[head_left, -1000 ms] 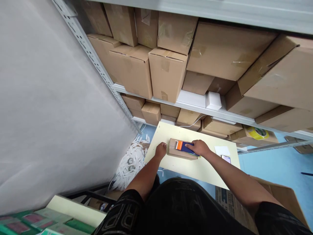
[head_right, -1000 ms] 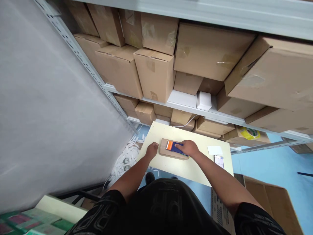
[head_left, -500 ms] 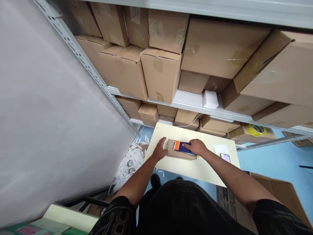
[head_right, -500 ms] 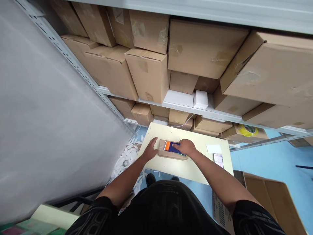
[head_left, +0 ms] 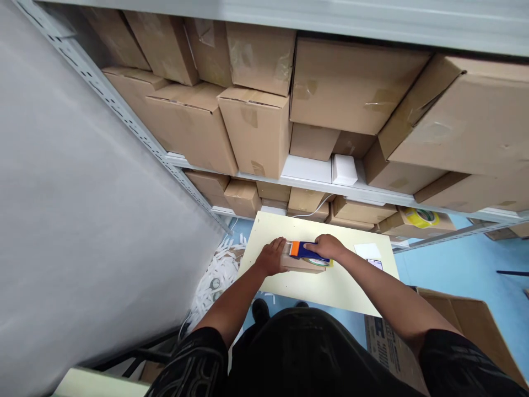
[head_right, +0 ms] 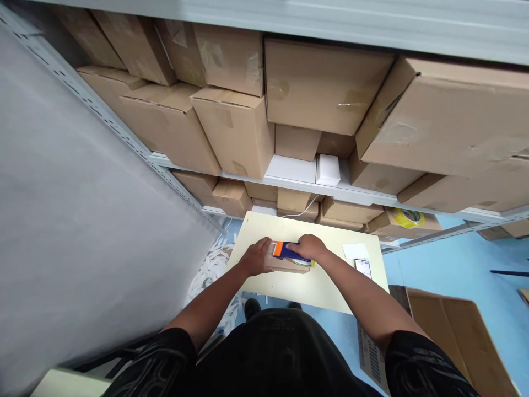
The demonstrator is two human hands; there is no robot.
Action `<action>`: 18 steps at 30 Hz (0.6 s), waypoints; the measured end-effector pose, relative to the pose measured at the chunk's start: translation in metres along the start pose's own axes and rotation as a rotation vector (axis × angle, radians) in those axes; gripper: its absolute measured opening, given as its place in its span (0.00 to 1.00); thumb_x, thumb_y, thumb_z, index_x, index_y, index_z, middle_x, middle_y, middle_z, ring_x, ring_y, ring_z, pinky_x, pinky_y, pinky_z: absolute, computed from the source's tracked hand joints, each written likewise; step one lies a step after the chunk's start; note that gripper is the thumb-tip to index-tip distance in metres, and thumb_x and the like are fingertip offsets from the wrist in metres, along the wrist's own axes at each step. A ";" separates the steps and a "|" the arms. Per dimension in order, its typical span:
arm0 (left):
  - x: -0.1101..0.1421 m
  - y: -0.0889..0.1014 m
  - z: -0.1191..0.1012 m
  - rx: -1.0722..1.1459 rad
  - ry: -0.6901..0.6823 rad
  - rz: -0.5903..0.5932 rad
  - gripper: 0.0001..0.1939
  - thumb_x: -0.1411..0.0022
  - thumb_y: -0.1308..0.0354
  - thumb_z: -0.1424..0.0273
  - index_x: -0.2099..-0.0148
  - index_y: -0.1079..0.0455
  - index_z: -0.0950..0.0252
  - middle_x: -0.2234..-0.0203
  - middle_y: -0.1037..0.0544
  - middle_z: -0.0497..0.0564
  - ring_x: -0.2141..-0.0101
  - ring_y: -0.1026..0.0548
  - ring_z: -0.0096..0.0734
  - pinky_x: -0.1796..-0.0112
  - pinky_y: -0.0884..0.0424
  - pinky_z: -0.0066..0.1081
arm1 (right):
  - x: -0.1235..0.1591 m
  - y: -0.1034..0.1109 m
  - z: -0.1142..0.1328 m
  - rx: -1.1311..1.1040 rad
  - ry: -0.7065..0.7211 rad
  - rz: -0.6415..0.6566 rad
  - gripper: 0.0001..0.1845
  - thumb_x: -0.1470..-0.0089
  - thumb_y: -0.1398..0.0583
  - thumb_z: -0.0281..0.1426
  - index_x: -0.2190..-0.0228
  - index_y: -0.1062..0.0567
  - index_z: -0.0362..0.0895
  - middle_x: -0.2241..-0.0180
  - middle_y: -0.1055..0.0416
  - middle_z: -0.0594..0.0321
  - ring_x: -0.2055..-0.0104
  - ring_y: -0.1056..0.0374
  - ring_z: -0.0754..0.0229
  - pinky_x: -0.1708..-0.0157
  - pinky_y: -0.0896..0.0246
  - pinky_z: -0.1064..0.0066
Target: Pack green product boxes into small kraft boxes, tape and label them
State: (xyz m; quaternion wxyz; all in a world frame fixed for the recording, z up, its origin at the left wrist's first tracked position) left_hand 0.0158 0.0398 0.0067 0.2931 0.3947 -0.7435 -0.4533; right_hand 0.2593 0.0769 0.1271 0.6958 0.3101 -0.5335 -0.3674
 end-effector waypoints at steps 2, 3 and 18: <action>0.000 0.002 -0.001 -0.029 0.008 0.017 0.63 0.52 0.28 0.49 0.24 0.55 0.66 0.28 0.45 0.67 0.30 0.44 0.59 0.36 0.41 0.50 | 0.003 0.005 -0.015 -0.031 -0.014 0.012 0.39 0.45 0.47 0.66 0.74 0.19 0.44 0.71 0.21 0.52 0.68 0.28 0.53 0.72 0.48 0.68; 0.000 0.004 -0.002 -0.035 0.013 0.022 0.63 0.52 0.28 0.49 0.24 0.55 0.66 0.28 0.45 0.67 0.30 0.44 0.58 0.36 0.41 0.49 | 0.005 0.008 -0.024 -0.050 -0.023 0.015 0.39 0.44 0.47 0.66 0.75 0.19 0.44 0.72 0.22 0.52 0.69 0.28 0.54 0.72 0.48 0.68; -0.002 0.011 -0.004 0.009 0.031 0.032 0.63 0.53 0.26 0.53 0.24 0.55 0.63 0.28 0.45 0.66 0.30 0.44 0.58 0.36 0.40 0.51 | 0.048 0.013 -0.205 -0.292 -0.162 0.054 0.38 0.48 0.44 0.66 0.79 0.23 0.45 0.78 0.26 0.58 0.73 0.31 0.55 0.71 0.45 0.68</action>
Point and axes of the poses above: each hand's wrist, its own x-axis away from the middle knuckle, its own y-axis out of the back of the hand, z = x × y, the point moved 3 cm from there along -x, towards the middle knuckle
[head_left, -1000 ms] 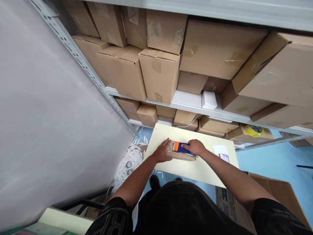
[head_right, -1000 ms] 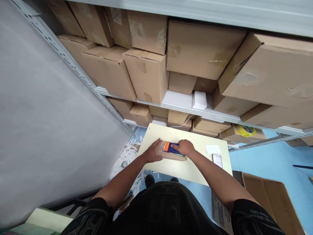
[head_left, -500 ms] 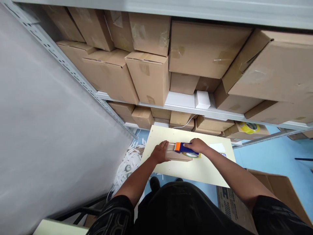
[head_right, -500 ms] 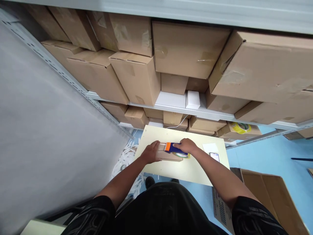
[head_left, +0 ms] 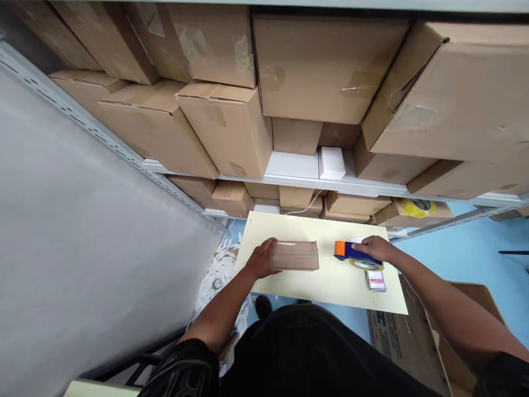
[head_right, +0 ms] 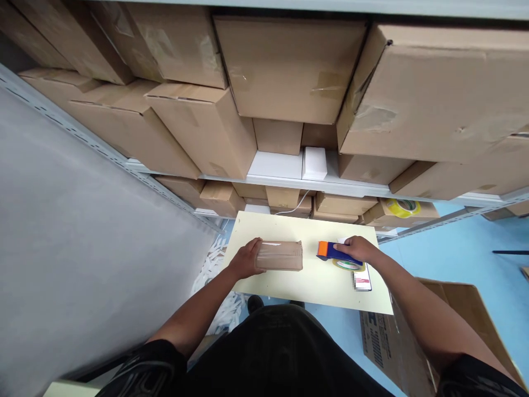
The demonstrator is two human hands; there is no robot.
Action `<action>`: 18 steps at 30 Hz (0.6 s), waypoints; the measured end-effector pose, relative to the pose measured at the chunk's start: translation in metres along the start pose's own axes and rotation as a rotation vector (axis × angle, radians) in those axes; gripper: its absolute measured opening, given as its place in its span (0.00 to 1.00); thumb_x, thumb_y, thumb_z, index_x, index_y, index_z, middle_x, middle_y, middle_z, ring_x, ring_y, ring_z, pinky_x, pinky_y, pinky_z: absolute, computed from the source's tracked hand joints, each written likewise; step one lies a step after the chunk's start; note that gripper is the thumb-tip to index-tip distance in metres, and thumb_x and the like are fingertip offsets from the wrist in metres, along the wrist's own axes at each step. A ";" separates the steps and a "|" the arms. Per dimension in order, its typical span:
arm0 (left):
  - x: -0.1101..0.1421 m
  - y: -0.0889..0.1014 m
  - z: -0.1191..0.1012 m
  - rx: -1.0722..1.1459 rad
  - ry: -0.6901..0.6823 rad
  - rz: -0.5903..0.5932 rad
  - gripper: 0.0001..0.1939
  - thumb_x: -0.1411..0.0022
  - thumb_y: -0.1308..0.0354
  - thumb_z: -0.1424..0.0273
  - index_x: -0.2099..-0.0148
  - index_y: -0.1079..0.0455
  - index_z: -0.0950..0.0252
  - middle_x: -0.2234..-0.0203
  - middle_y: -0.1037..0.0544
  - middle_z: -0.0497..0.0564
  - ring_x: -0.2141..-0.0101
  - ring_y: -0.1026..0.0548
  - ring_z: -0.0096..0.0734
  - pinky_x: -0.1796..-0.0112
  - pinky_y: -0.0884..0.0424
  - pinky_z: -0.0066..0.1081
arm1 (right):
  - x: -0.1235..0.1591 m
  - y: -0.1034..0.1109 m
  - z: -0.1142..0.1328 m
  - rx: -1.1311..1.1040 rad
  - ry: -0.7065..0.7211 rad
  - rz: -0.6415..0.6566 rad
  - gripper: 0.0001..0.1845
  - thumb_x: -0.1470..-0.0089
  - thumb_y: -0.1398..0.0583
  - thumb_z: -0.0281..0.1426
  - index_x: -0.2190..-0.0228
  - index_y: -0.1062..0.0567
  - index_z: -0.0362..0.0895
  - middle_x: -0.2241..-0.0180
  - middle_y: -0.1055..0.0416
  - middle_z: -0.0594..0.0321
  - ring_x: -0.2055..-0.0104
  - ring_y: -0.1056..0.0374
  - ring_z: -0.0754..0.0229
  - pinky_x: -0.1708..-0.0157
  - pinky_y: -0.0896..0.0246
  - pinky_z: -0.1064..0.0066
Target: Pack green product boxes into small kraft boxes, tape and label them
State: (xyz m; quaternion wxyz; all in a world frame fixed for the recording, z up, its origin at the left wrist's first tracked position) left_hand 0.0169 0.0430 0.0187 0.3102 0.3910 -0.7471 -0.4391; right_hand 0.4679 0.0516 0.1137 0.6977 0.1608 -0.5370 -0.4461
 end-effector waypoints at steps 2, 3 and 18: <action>0.000 -0.002 0.001 -0.004 -0.001 -0.002 0.63 0.53 0.26 0.53 0.24 0.55 0.64 0.28 0.45 0.66 0.30 0.44 0.58 0.36 0.40 0.51 | -0.003 -0.002 -0.008 0.062 0.005 -0.006 0.37 0.47 0.44 0.66 0.78 0.22 0.44 0.77 0.25 0.56 0.72 0.30 0.54 0.70 0.45 0.67; -0.001 -0.002 0.001 -0.006 -0.003 -0.004 0.63 0.53 0.26 0.53 0.24 0.55 0.64 0.28 0.45 0.67 0.31 0.44 0.59 0.36 0.39 0.51 | -0.006 -0.005 -0.009 0.110 0.014 -0.011 0.37 0.47 0.45 0.66 0.77 0.21 0.44 0.76 0.24 0.55 0.71 0.29 0.53 0.70 0.45 0.67; -0.002 -0.005 0.002 0.001 -0.036 -0.037 0.64 0.53 0.26 0.52 0.24 0.55 0.66 0.29 0.45 0.68 0.31 0.42 0.59 0.35 0.38 0.51 | -0.071 -0.083 0.022 0.107 -0.190 0.144 0.38 0.49 0.40 0.64 0.70 0.18 0.40 0.63 0.19 0.45 0.63 0.23 0.47 0.65 0.37 0.66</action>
Point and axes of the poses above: each hand's wrist, its own x-axis away from the middle knuckle, its own y-axis out of the back of the hand, z = x × y, the point moved 3 cm from there along -x, towards the middle knuckle
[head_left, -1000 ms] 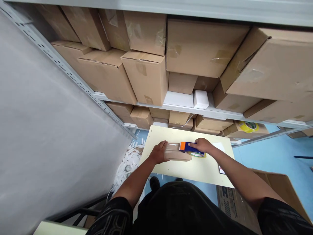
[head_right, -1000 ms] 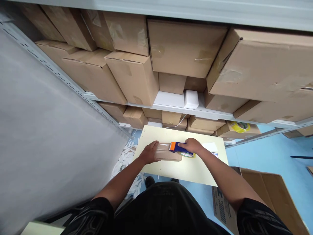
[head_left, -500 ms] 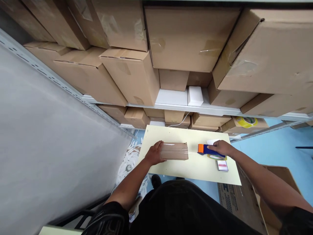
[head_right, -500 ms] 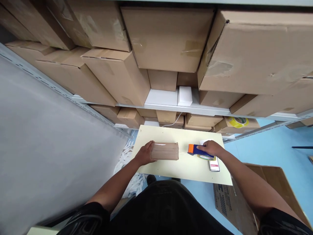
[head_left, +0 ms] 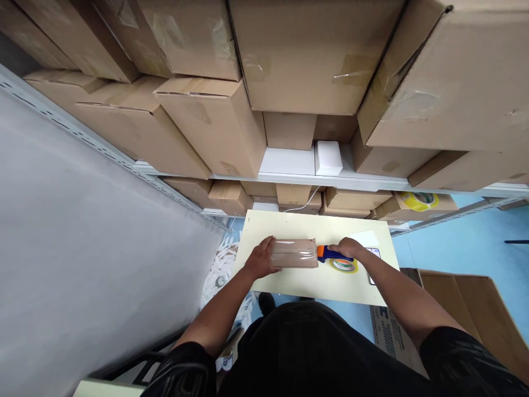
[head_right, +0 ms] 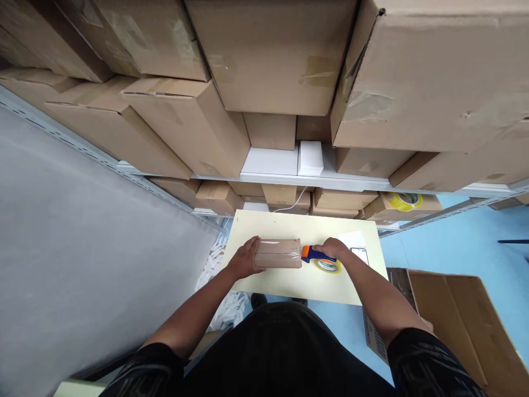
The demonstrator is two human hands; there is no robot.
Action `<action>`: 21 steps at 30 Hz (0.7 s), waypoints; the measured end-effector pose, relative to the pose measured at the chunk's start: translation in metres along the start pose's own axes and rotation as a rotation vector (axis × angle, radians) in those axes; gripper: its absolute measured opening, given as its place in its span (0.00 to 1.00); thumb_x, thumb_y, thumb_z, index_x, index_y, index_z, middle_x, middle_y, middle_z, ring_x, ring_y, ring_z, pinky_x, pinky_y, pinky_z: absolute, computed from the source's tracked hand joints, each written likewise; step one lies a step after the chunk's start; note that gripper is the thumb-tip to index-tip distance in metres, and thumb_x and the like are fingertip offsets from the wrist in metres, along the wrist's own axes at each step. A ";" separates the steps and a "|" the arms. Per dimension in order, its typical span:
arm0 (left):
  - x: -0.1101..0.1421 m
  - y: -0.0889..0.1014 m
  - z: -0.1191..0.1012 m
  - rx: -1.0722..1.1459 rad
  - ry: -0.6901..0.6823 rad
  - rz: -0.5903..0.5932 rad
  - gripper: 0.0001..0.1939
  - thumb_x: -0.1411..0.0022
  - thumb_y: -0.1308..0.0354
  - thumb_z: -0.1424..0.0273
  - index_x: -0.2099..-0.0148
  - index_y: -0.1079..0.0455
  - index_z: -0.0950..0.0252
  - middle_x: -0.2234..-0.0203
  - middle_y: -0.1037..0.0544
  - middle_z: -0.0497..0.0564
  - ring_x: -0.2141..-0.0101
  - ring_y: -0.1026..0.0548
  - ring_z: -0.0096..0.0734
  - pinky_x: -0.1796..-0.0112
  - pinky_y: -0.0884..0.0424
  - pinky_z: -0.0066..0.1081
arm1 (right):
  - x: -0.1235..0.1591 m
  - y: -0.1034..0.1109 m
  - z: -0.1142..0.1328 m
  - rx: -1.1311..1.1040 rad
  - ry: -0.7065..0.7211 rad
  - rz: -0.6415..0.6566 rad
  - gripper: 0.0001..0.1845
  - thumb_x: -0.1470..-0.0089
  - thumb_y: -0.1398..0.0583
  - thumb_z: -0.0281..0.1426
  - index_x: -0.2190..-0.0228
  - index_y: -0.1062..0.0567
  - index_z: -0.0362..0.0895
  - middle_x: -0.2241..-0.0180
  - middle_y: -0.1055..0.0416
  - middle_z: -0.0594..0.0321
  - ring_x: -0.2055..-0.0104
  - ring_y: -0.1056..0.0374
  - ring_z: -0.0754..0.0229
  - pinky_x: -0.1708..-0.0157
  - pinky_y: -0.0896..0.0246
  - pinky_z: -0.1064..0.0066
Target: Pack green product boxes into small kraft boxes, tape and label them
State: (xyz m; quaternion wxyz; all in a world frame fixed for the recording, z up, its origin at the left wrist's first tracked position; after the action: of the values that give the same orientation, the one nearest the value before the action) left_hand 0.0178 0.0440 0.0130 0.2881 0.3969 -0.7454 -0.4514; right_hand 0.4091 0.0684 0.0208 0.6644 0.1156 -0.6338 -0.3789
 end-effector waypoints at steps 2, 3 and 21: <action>0.000 0.000 0.000 0.012 -0.003 -0.009 0.64 0.54 0.25 0.53 0.24 0.56 0.65 0.29 0.45 0.67 0.31 0.41 0.60 0.35 0.38 0.51 | -0.001 -0.007 -0.008 -0.141 -0.076 0.041 0.37 0.49 0.39 0.63 0.70 0.19 0.40 0.62 0.19 0.46 0.64 0.23 0.49 0.67 0.37 0.67; 0.000 0.000 0.000 0.018 -0.004 -0.014 0.64 0.54 0.25 0.53 0.24 0.56 0.65 0.29 0.45 0.67 0.31 0.41 0.60 0.36 0.38 0.52 | -0.001 -0.013 -0.012 -0.190 -0.107 0.050 0.36 0.49 0.39 0.62 0.70 0.20 0.40 0.61 0.19 0.47 0.65 0.23 0.50 0.67 0.37 0.68; 0.037 -0.033 0.008 0.502 0.348 -0.130 0.67 0.47 0.27 0.58 0.23 0.73 0.57 0.26 0.53 0.67 0.31 0.41 0.54 0.37 0.35 0.50 | 0.049 -0.135 -0.043 0.088 0.030 -0.584 0.24 0.34 0.48 0.40 0.49 0.23 0.40 0.48 0.25 0.40 0.43 0.33 0.38 0.39 0.49 0.50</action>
State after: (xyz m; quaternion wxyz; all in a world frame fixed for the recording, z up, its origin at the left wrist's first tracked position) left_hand 0.0033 0.0065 -0.0169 0.2748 0.5740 -0.7461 -0.1960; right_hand 0.3961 -0.0701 -0.0354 0.5308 0.3275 -0.5797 -0.5243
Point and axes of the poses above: each hand's wrist, its own x-axis away from the middle knuckle, its own y-axis out of the back of the hand, z = x × y, the point moved 3 cm from there along -x, towards the middle knuckle
